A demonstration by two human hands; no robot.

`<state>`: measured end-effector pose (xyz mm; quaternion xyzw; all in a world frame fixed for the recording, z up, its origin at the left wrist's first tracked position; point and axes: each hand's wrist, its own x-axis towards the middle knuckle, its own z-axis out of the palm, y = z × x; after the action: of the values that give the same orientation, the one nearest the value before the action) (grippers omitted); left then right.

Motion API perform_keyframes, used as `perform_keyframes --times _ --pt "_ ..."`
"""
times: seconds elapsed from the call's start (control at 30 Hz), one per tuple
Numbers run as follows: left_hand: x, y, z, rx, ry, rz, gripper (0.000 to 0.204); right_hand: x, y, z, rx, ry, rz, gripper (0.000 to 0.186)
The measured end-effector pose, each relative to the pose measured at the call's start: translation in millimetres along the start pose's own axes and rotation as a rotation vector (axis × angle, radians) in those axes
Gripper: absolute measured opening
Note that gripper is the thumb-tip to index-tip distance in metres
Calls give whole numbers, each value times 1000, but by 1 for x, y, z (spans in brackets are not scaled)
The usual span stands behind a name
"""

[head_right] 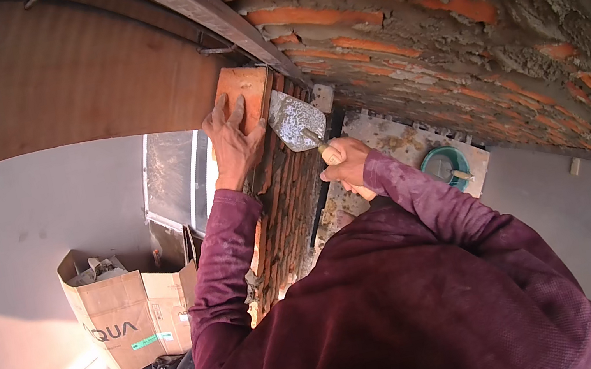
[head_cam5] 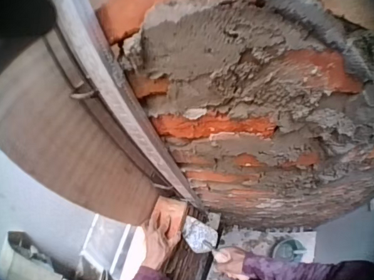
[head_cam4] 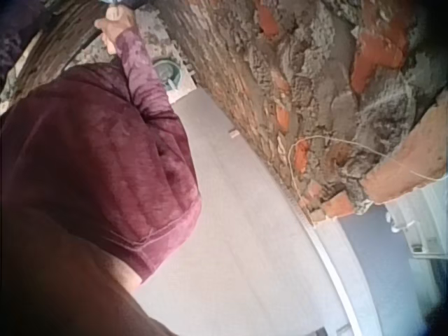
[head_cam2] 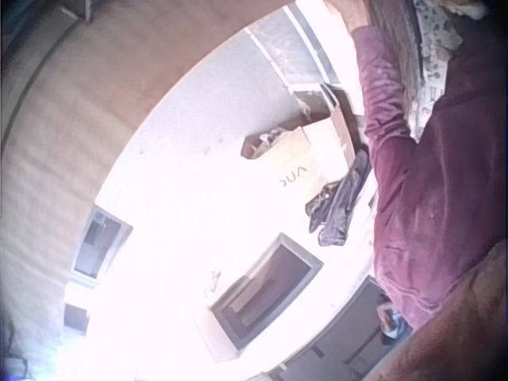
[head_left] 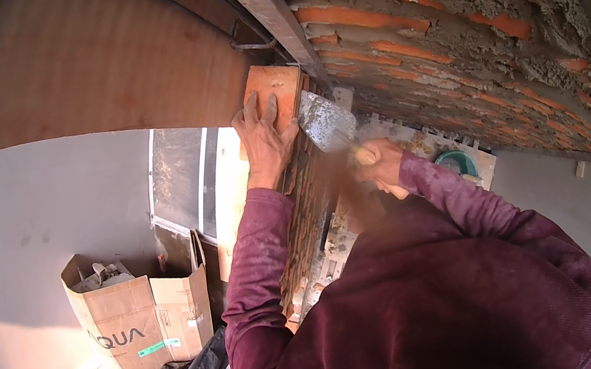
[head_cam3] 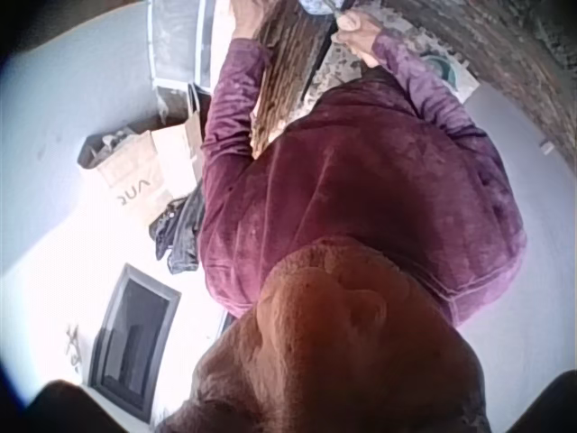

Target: The person builds a brick wall by applying mortar with a trowel, placing bricks along a guide string, and tapping them into position.

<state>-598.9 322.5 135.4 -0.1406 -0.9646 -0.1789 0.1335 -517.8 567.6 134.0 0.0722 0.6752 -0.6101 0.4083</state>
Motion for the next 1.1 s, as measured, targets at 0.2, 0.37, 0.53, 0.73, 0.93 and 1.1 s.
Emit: perform_keyframes --times 0.2,0.37,0.53,0.73,0.93,1.1 --pt "-3 7 -2 115 -46 35 67 6 -1 5 57 -16 8 27" --pt "-9 14 -11 193 -186 46 81 4 -15 8 95 -43 8 26" --pt "-6 7 0 219 -188 83 77 -2 -9 16 103 -6 -1 24" --pt "-5 16 31 330 -74 -45 77 -40 44 14 -504 406 -256 29" --pt "-8 27 39 340 2 -153 67 -93 64 11 -622 464 -270 31" --pt "-4 22 33 416 -77 -152 70 -106 35 29 -529 644 -608 26"
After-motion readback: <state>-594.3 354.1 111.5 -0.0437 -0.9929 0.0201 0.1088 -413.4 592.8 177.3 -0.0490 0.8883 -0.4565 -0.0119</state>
